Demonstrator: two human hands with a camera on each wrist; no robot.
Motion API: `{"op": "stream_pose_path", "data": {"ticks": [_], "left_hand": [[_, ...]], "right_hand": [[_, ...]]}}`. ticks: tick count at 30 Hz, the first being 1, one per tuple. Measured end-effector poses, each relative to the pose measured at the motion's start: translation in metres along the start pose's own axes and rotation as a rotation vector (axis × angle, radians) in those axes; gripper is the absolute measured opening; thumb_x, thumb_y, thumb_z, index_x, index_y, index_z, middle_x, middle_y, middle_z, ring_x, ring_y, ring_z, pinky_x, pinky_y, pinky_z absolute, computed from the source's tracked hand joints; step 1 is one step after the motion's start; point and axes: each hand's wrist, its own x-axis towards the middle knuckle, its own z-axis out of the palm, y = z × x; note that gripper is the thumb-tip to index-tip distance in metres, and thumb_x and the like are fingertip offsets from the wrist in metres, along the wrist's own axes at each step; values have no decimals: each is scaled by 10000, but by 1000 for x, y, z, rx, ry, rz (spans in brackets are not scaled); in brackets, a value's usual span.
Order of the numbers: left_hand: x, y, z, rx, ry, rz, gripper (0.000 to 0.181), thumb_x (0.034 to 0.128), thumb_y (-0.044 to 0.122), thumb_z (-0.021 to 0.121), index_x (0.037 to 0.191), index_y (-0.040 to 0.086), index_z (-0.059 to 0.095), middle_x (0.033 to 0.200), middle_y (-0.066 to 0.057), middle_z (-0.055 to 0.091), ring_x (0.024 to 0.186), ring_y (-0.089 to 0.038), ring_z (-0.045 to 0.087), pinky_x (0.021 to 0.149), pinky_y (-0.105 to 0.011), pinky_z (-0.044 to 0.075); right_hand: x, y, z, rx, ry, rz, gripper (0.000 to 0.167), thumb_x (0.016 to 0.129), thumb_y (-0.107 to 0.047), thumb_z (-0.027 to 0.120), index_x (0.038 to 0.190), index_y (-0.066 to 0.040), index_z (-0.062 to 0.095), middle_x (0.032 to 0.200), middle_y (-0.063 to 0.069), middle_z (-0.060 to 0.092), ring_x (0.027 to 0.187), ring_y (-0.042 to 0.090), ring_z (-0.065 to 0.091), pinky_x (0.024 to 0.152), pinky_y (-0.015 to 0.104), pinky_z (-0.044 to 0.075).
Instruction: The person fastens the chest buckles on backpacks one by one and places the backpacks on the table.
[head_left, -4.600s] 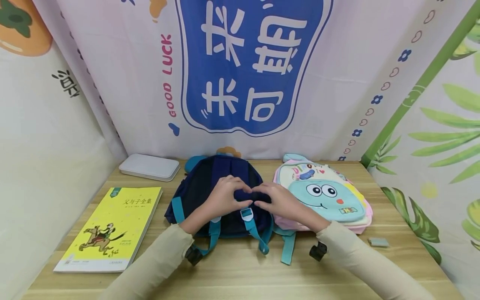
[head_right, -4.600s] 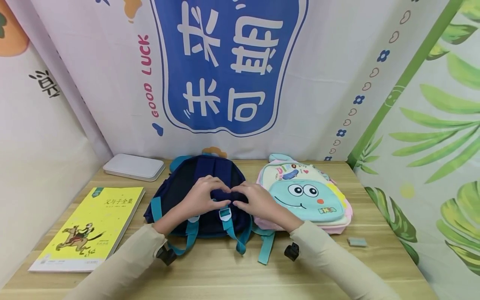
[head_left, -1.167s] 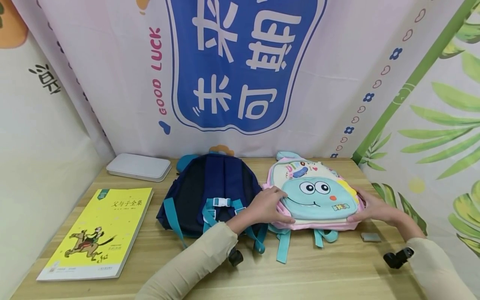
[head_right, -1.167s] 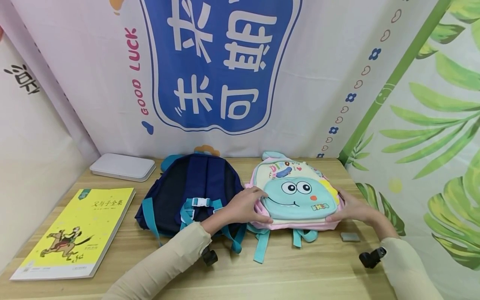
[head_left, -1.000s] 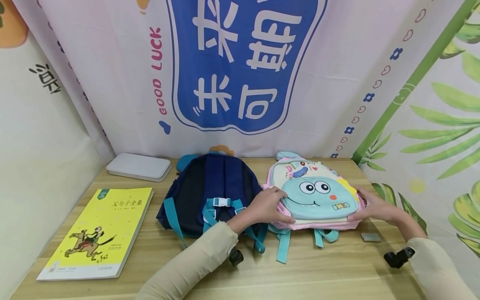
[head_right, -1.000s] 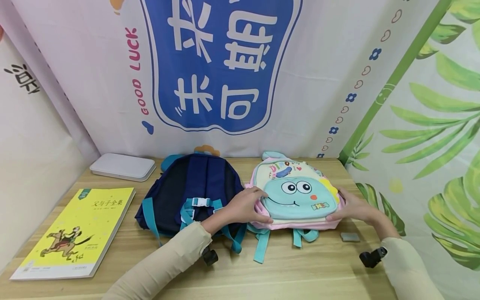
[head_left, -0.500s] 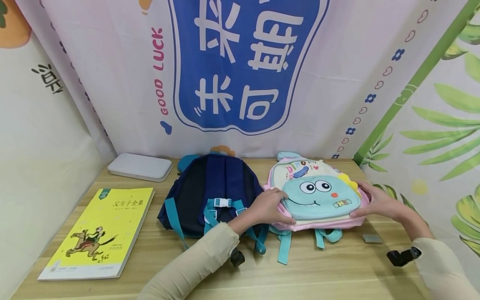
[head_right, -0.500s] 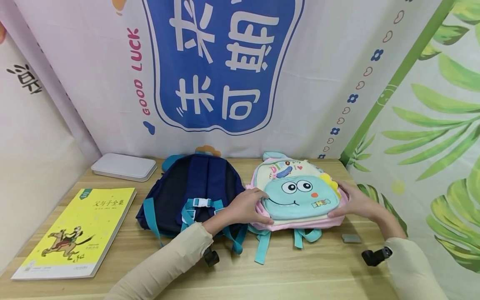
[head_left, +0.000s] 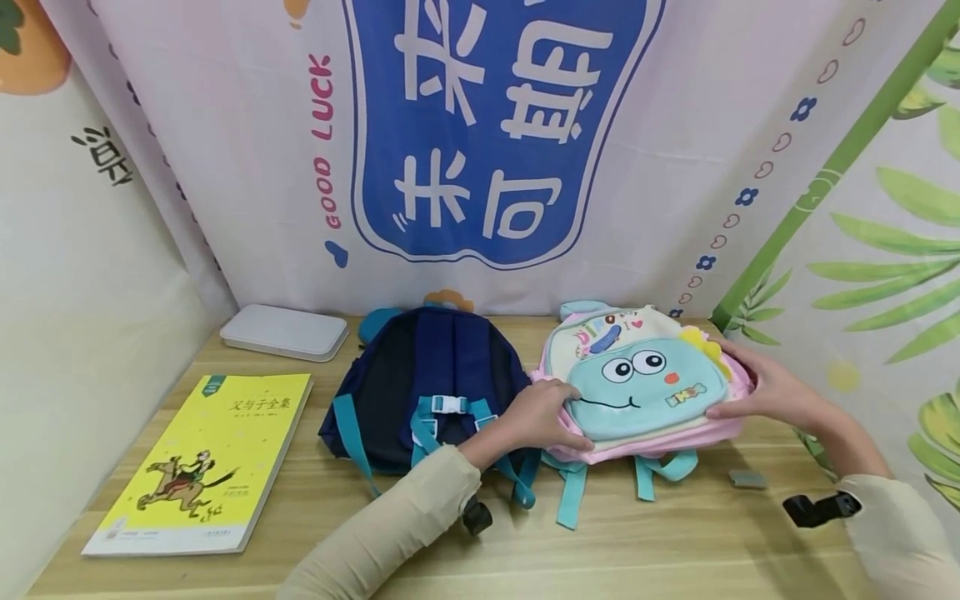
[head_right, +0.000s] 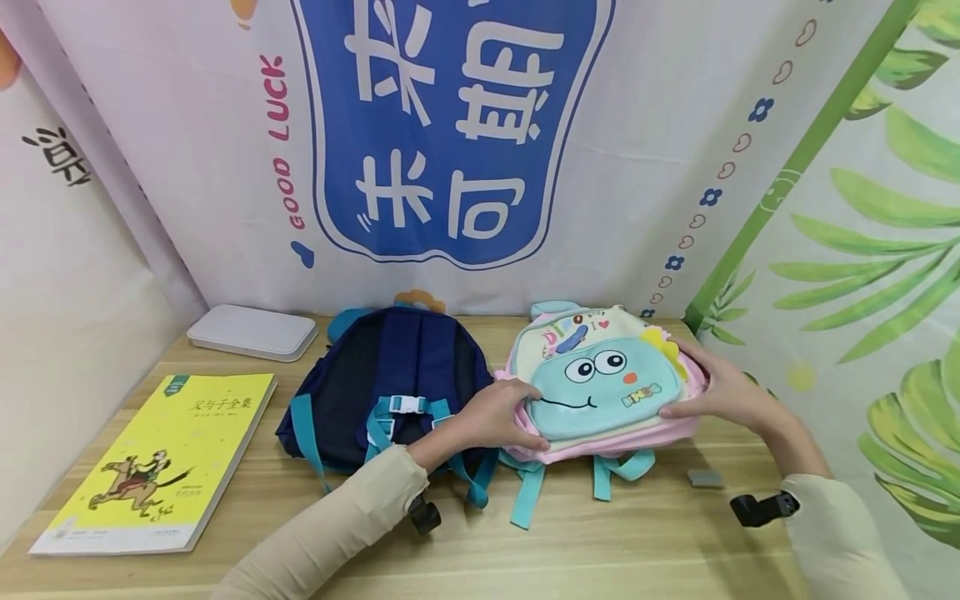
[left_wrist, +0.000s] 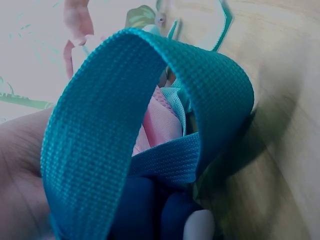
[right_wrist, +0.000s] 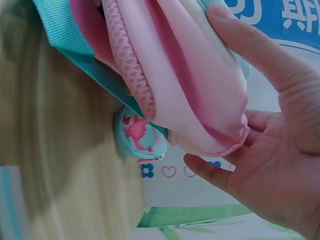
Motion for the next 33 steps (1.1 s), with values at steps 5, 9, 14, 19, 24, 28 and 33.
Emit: {"op": "stream_pose_path", "data": {"ticks": [5, 9, 14, 19, 24, 28, 33], "left_hand": [[0, 2, 1, 1, -3, 10, 780, 760, 533, 863, 1355, 78, 646, 1301, -57, 683, 1154, -161, 627, 993, -273, 521], [1, 4, 2, -3, -1, 17, 784, 758, 539, 862, 1354, 77, 646, 1298, -50, 687, 1145, -148, 627, 985, -254, 518], [4, 7, 3, -14, -2, 33, 767, 757, 527, 868, 1342, 79, 654, 1269, -40, 699, 1079, -121, 633, 912, -213, 520], [7, 10, 6, -42, -8, 39, 738, 759, 503, 876, 1322, 75, 665, 1224, -21, 714, 997, -93, 618, 840, -187, 506], [11, 11, 8, -78, -9, 51, 704, 759, 477, 885, 1300, 77, 677, 1192, -5, 722, 973, -80, 615, 827, -179, 502], [13, 11, 9, -108, -10, 65, 689, 761, 459, 889, 1295, 78, 677, 1186, -3, 722, 967, -72, 616, 819, -174, 500], [14, 11, 10, -153, -20, 69, 709, 764, 441, 891, 1318, 66, 657, 1219, -18, 709, 996, -79, 620, 845, -168, 500]], "right_hand": [[0, -8, -7, -10, 25, -27, 1062, 764, -198, 903, 1613, -107, 272, 1499, 245, 462, 1092, -121, 421, 858, 71, 400], [0, -16, -13, -9, 30, -6, 1063, 770, -187, 897, 1620, -135, 262, 1495, 232, 457, 1077, -90, 433, 844, 88, 407], [0, -25, -21, 32, 27, -31, 1059, 781, -134, 879, 1628, -148, 244, 1486, 204, 464, 1084, -50, 473, 855, 101, 428], [2, -34, -25, 58, 35, -60, 1034, 799, -102, 859, 1629, -175, 247, 1382, 51, 517, 1054, -3, 525, 839, 144, 488], [4, -42, -30, 131, 39, -101, 994, 806, -22, 823, 1619, -184, 275, 1292, -112, 538, 1053, 38, 567, 828, 180, 550], [6, -50, -35, 185, 33, -131, 978, 803, 33, 802, 1608, -208, 303, 1325, -101, 533, 1083, 46, 572, 826, 198, 575], [7, -61, -42, 185, 4, -181, 996, 788, 64, 799, 1609, -208, 305, 1367, -75, 533, 1102, 52, 593, 823, 225, 588]]}}
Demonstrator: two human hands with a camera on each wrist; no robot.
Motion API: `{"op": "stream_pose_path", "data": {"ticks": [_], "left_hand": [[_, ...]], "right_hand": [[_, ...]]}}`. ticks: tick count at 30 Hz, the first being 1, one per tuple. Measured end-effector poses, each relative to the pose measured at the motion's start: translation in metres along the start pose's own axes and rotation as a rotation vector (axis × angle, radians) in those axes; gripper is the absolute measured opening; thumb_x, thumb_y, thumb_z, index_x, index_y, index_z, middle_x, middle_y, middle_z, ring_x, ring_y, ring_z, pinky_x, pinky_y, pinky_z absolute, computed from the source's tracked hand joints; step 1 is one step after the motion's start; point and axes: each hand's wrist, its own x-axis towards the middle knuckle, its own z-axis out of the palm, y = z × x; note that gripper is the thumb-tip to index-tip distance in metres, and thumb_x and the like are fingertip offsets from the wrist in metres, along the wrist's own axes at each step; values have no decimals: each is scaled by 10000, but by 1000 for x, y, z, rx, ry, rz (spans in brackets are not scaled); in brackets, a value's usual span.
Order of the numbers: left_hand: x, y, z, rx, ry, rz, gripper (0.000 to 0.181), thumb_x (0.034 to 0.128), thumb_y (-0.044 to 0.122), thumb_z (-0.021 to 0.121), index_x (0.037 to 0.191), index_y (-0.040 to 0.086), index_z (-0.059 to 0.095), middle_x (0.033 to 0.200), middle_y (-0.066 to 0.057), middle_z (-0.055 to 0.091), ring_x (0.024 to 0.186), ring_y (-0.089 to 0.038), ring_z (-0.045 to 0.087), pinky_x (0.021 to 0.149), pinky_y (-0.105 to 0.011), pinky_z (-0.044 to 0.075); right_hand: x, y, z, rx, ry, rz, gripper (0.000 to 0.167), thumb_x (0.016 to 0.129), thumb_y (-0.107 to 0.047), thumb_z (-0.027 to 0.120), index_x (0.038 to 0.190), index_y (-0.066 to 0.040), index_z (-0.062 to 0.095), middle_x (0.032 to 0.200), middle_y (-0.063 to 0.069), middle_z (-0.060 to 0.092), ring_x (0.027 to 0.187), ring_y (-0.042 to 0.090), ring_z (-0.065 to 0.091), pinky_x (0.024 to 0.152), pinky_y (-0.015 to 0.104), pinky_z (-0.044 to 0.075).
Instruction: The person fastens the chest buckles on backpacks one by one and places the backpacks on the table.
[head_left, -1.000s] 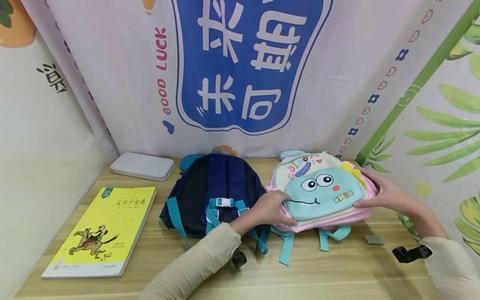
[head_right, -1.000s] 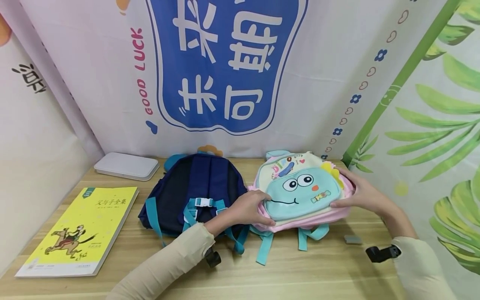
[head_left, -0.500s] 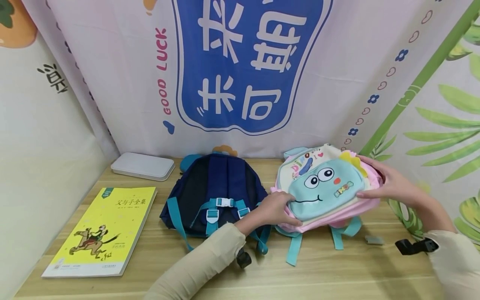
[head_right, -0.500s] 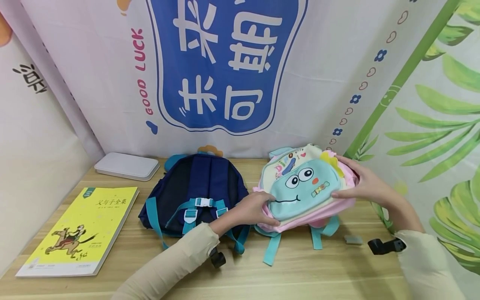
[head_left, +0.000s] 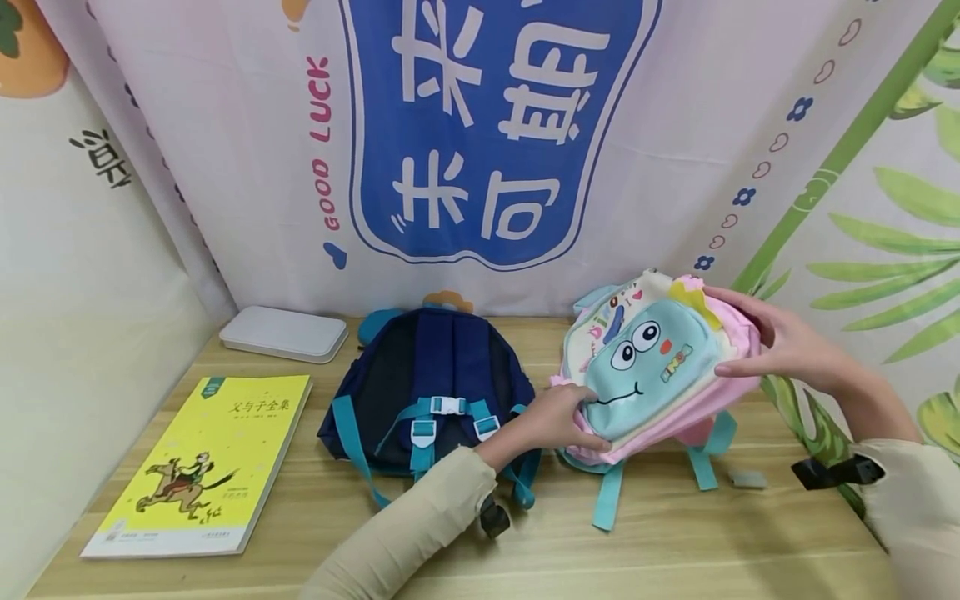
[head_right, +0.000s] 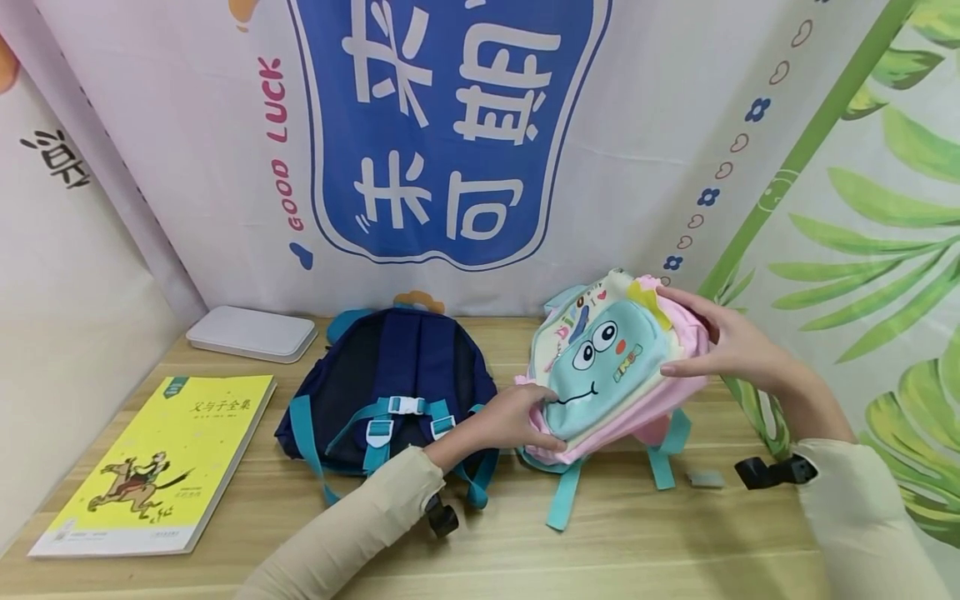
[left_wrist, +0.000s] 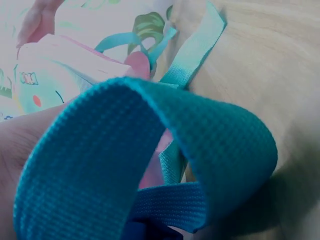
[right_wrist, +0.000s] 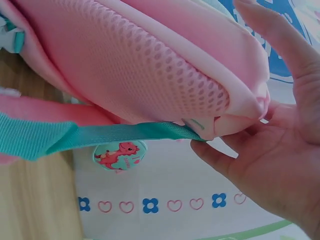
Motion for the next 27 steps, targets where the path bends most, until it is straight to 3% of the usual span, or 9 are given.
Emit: {"op": "stream_pose_path", "data": {"ticks": [6, 11, 18, 23, 27], "left_hand": [[1, 0, 3, -42, -4, -4, 727, 772, 408, 893, 1350, 54, 630, 1264, -37, 693, 1037, -89, 624, 887, -165, 501], [3, 2, 6, -72, 4, 3, 719, 769, 396, 897, 1334, 40, 630, 1158, -17, 698, 911, -47, 583, 791, -136, 478], [4, 5, 12, -97, 19, 16, 619, 767, 417, 892, 1219, 71, 650, 927, 26, 641, 762, -35, 520, 656, -135, 435], [3, 6, 14, -116, 31, 14, 637, 758, 421, 896, 1224, 70, 642, 987, 21, 666, 815, -52, 568, 697, -125, 457], [2, 6, 13, -135, 33, 6, 670, 765, 416, 892, 1264, 61, 621, 1052, -1, 682, 873, -70, 606, 737, -124, 478]], "right_hand": [[7, -14, -6, -75, -55, -48, 1048, 754, 46, 832, 1616, -207, 292, 1423, -117, 486, 1161, 13, 551, 870, 180, 541], [15, -28, -8, -139, -69, -67, 1066, 730, 9, 874, 1611, -212, 315, 1403, -136, 501, 1124, 6, 583, 867, 176, 537], [30, -50, -2, -171, -64, -82, 1021, 717, -25, 905, 1578, -217, 389, 1448, 93, 525, 1115, -15, 574, 842, 150, 536], [40, -64, 4, -242, -68, -64, 1002, 730, -123, 924, 1573, -249, 399, 1466, 138, 541, 1099, -45, 559, 840, 159, 528], [49, -74, 8, -302, -73, -43, 999, 739, -197, 928, 1576, -292, 390, 1470, 114, 552, 1127, 35, 568, 869, 209, 526]]}}
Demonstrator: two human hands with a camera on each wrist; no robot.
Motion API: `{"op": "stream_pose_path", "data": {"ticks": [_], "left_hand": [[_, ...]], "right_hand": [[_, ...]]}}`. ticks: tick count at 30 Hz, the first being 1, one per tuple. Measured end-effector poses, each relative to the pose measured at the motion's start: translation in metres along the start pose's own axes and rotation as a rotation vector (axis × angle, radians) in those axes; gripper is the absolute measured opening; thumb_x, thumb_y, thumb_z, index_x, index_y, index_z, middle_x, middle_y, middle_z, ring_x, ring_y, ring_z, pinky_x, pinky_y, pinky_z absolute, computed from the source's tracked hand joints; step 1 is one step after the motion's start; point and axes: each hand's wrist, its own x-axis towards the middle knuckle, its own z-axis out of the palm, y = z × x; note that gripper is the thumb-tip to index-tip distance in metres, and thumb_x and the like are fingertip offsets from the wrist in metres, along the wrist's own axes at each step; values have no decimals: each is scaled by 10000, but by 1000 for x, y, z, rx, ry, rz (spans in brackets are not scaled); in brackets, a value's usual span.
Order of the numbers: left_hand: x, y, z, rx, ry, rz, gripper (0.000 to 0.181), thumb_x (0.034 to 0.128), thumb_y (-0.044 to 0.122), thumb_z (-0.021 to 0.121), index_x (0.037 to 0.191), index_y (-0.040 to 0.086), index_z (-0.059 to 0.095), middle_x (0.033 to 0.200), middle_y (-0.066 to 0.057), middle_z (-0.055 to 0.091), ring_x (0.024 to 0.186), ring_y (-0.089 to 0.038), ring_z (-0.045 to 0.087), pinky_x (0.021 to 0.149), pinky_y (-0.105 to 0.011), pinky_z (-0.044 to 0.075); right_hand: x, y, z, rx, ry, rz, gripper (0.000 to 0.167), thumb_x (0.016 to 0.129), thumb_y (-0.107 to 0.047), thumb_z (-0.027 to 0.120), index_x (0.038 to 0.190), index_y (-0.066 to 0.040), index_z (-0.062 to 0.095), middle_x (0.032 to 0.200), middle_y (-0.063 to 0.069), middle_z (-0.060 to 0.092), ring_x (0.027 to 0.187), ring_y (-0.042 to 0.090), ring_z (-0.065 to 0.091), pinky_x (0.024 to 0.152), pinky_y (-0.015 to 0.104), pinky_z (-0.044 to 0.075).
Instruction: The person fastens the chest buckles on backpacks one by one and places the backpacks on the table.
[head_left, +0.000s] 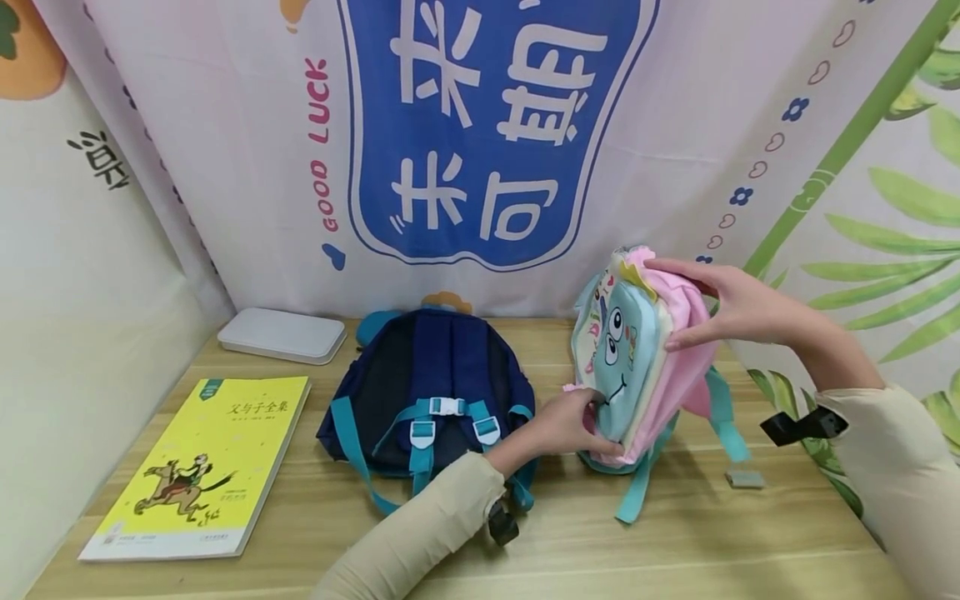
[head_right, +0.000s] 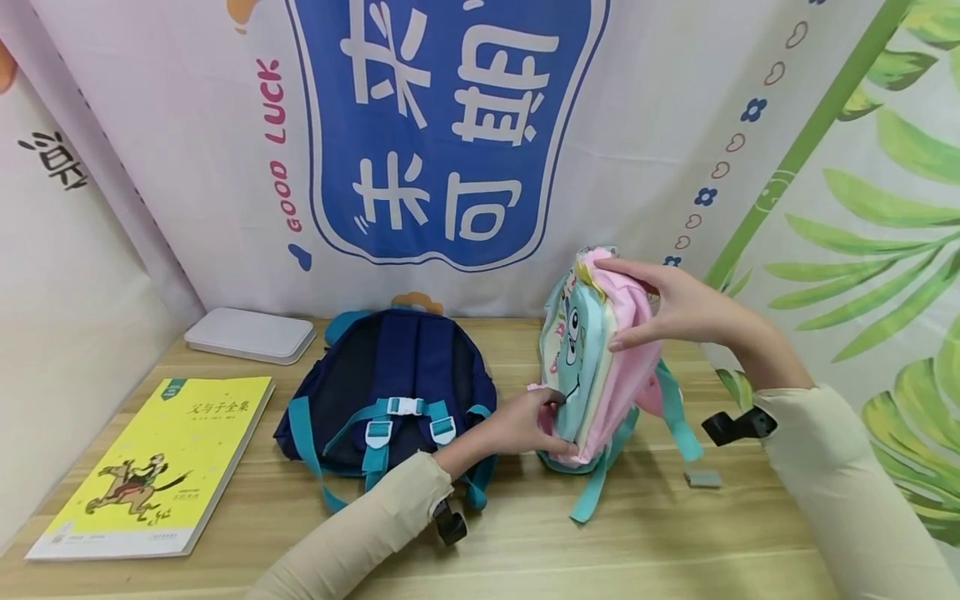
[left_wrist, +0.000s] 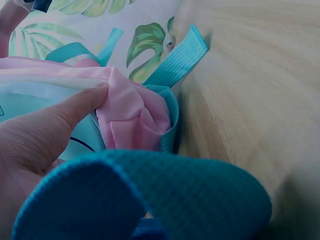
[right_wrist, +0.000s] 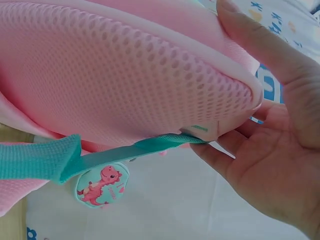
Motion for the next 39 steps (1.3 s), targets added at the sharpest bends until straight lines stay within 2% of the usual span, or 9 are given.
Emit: {"op": "stream_pose_path", "data": {"ticks": [5, 8, 12, 16, 19, 25, 30, 34, 39], "left_hand": [[-3, 1, -4, -18, -15, -31, 680, 773, 413, 887, 1281, 54, 611, 1081, -29, 684, 881, -63, 586, 755, -132, 473], [-5, 2, -8, -10, -29, -52, 701, 779, 426, 881, 1295, 40, 606, 1104, -59, 688, 888, -77, 578, 760, -147, 475], [-8, 4, -16, -22, -27, -70, 820, 782, 435, 876, 1408, 20, 546, 1270, -93, 680, 1057, -120, 637, 874, -178, 509], [-10, 10, -28, -98, 2, -65, 965, 792, 401, 876, 1538, 22, 396, 1466, -117, 572, 1282, -222, 602, 1027, -271, 506], [-12, 17, -40, -156, 39, -60, 1032, 812, 401, 861, 1597, 62, 283, 1544, -131, 476, 1345, -287, 556, 1063, -352, 503], [-13, 36, -65, -242, 171, -33, 1057, 878, 455, 777, 1648, 162, 115, 1649, -101, 279, 1452, -281, 418, 1131, -460, 443], [-10, 46, -82, -289, 314, 71, 971, 902, 381, 763, 1636, 167, 164, 1599, -102, 320, 1445, -285, 395, 1164, -493, 406], [-6, 49, -93, -248, 378, 132, 978, 875, 328, 793, 1626, 151, 191, 1601, -113, 325, 1435, -302, 399, 1168, -504, 398], [-2, 52, -105, -239, 393, 160, 971, 856, 305, 805, 1616, 144, 221, 1610, -99, 310, 1443, -276, 374, 1152, -509, 416]], "right_hand": [[10, -9, 3, -8, -23, -26, 995, 742, -202, 923, 1579, -252, 388, 1469, 155, 548, 1204, 288, 580, 937, 456, 544], [15, -13, 5, -8, -26, -36, 997, 744, -206, 921, 1582, -240, 382, 1463, 166, 551, 1211, 325, 582, 942, 520, 538], [18, -17, 8, -8, -16, -39, 983, 751, -227, 919, 1578, -265, 389, 1449, 124, 562, 1175, 264, 587, 915, 380, 550], [21, -18, 11, 19, -13, -55, 971, 763, -212, 908, 1580, -271, 386, 1461, 119, 543, 1168, 247, 574, 873, 222, 528], [23, -17, 14, 41, -10, -72, 969, 770, -195, 900, 1584, -270, 379, 1471, 118, 531, 1174, 247, 565, 885, 245, 534], [29, -16, 24, 89, 4, -113, 1000, 762, -175, 901, 1594, -268, 354, 1486, 106, 512, 1193, 255, 547, 954, 482, 544], [33, -16, 31, 130, 4, -154, 1067, 747, -163, 913, 1616, -249, 300, 1585, 95, 409, 1302, 281, 493, 1040, 599, 484], [34, -15, 34, 165, 1, -169, 1090, 757, -130, 902, 1629, -228, 255, 1637, 86, 333, 1374, 290, 446, 1081, 613, 439], [35, -14, 38, 173, 10, -139, 1128, 763, -156, 904, 1639, -278, 204, 1647, 45, 313, 1353, 256, 466, 1056, 530, 484]]}}
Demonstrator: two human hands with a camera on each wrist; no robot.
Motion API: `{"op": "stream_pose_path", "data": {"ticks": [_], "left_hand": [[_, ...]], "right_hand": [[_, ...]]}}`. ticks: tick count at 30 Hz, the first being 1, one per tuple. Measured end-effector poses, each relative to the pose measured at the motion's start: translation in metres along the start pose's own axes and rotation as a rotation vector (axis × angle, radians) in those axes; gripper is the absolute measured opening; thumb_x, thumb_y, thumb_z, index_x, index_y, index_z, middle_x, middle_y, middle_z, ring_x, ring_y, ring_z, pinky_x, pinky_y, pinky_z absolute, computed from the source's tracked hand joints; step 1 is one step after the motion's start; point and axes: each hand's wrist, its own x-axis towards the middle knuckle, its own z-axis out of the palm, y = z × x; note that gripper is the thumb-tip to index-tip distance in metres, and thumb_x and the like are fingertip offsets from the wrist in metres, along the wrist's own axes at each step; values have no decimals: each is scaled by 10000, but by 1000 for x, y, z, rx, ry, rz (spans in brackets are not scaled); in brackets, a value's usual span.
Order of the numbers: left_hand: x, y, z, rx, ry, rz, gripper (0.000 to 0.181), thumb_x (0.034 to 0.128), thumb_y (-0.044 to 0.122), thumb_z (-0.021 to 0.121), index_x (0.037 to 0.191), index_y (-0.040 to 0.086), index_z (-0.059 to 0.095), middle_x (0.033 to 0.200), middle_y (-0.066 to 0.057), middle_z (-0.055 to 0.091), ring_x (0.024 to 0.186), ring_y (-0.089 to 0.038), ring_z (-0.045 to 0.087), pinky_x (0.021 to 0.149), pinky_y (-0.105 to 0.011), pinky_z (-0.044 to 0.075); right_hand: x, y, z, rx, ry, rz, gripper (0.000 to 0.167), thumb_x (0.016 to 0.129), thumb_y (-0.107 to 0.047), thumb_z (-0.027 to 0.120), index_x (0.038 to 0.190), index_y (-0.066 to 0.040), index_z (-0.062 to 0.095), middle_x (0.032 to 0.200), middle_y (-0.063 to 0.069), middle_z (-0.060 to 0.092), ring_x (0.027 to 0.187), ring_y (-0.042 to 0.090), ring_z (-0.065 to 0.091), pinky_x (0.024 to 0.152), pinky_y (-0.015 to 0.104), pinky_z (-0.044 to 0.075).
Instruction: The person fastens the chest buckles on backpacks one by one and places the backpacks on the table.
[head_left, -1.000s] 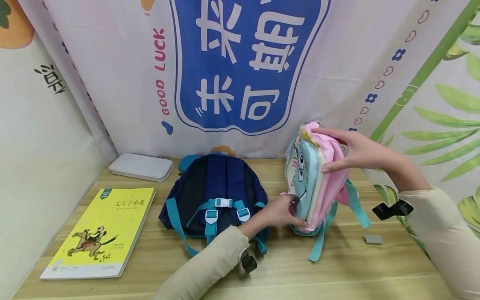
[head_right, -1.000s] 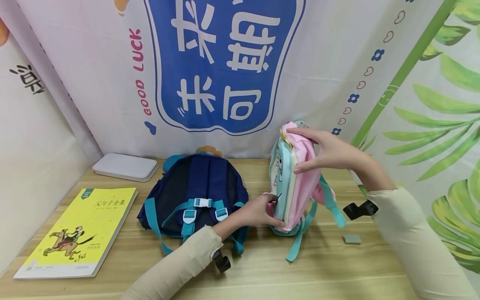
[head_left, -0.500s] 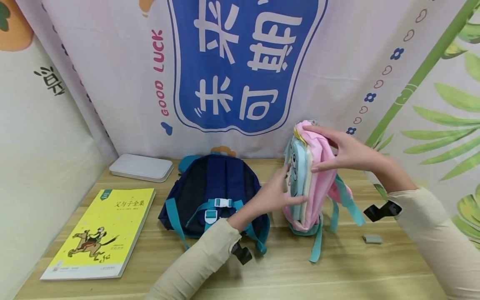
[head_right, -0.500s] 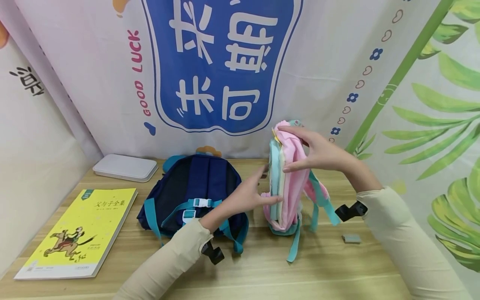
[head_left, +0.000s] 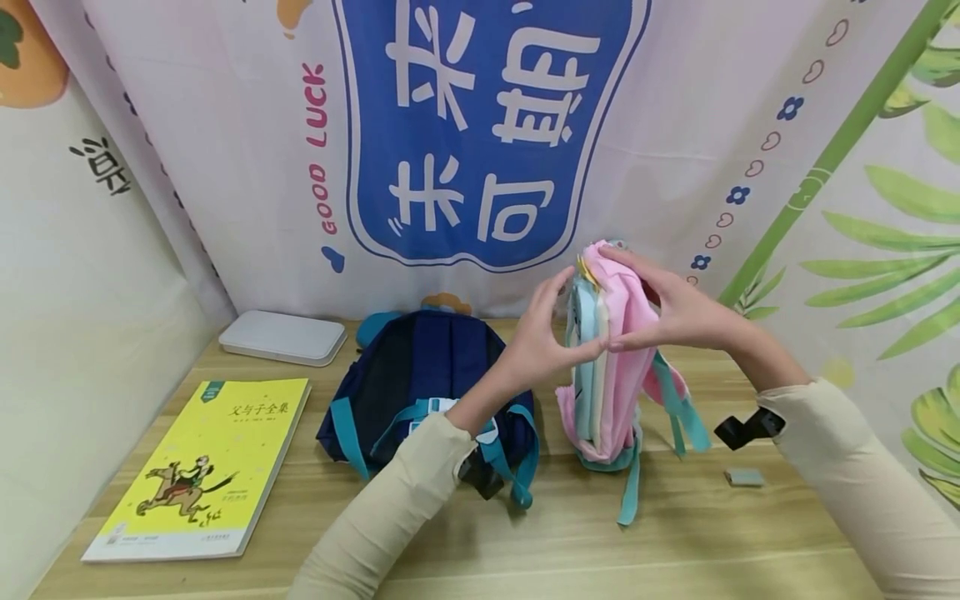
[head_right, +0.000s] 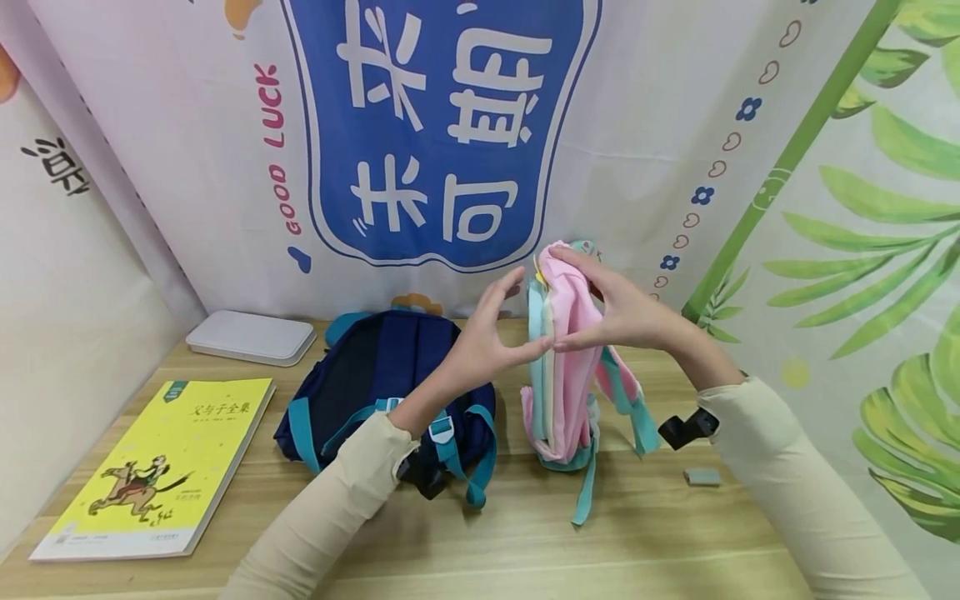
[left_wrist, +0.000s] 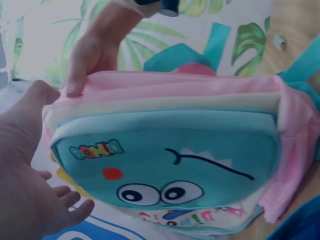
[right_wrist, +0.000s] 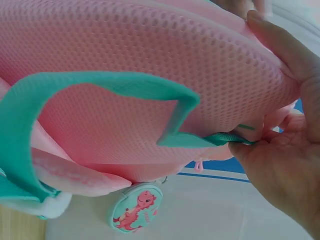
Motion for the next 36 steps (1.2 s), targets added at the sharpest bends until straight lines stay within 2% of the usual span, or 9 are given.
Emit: {"op": "stream_pose_path", "data": {"ticks": [4, 7, 11, 16, 20, 23, 25, 29, 36], "left_hand": [[8, 5, -2, -14, 12, 32, 970, 840, 284, 823, 1608, 145, 246, 1610, -77, 310, 1447, -269, 359, 1150, -525, 414], [14, 8, -3, -3, 23, 50, 980, 824, 297, 843, 1606, 163, 267, 1620, -50, 312, 1444, -243, 357, 1148, -522, 413], [21, 9, -4, 31, 21, 64, 997, 799, 317, 870, 1604, 197, 294, 1629, -29, 308, 1446, -213, 340, 1141, -526, 412], [27, 11, -6, 82, -2, 57, 990, 787, 339, 879, 1593, 219, 317, 1628, -12, 309, 1448, -202, 330, 1161, -489, 395], [29, 11, -8, 108, -18, 43, 977, 792, 341, 876, 1587, 202, 326, 1629, -27, 329, 1459, -220, 320, 1166, -482, 383], [29, 10, -11, 114, -20, 28, 957, 797, 332, 872, 1578, 178, 341, 1607, -60, 345, 1430, -233, 349, 1136, -478, 420], [28, 10, -13, 115, -17, 15, 942, 800, 328, 867, 1573, 166, 354, 1601, -75, 344, 1426, -239, 353, 1132, -484, 427], [26, 9, -19, 122, -21, -13, 920, 807, 345, 858, 1567, 162, 373, 1610, -84, 326, 1448, -247, 328, 1149, -517, 408], [25, 5, -33, 167, -60, -20, 917, 795, 346, 868, 1556, 157, 394, 1581, -103, 387, 1417, -277, 379, 1136, -537, 419]], "right_hand": [[1, 3, 5, 25, 9, 2, 1164, 752, -146, 910, 1640, -306, 176, 1614, 22, 346, 1282, 223, 500, 988, 330, 538], [2, 3, 8, 46, 10, -15, 1171, 750, -121, 903, 1641, -304, 166, 1550, 49, 396, 1193, 226, 516, 906, 245, 549], [4, 2, 12, 58, 17, -43, 1176, 741, -100, 899, 1643, -285, 166, 1516, 85, 408, 1142, 248, 521, 880, 267, 561], [5, 2, 15, 65, 19, -54, 1217, 726, -102, 911, 1648, -275, 136, 1608, 98, 309, 1190, 261, 509, 917, 313, 555], [3, 2, 16, 49, 16, -27, 1230, 743, -136, 907, 1651, -297, 93, 1704, 100, 135, 1320, 329, 468, 991, 492, 530], [0, 4, 16, 40, 11, -15, 1222, 763, -154, 897, 1652, -302, 72, 1730, 64, 24, 1462, 391, 346, 1052, 621, 460], [-2, 6, 16, 31, 8, -15, 1226, 771, -159, 894, 1651, -313, 55, 1733, 49, -3, 1528, 405, 241, 1086, 665, 402], [-7, 10, 20, 7, 15, -19, 1276, 760, -165, 910, 1643, -351, 8, 1732, 51, -7, 1566, 378, 151, 1152, 664, 316], [-12, 14, 33, 8, 35, -30, 1342, 738, -178, 932, 1628, -380, -52, 1732, 4, -21, 1578, 344, 138, 1202, 630, 257]]}}
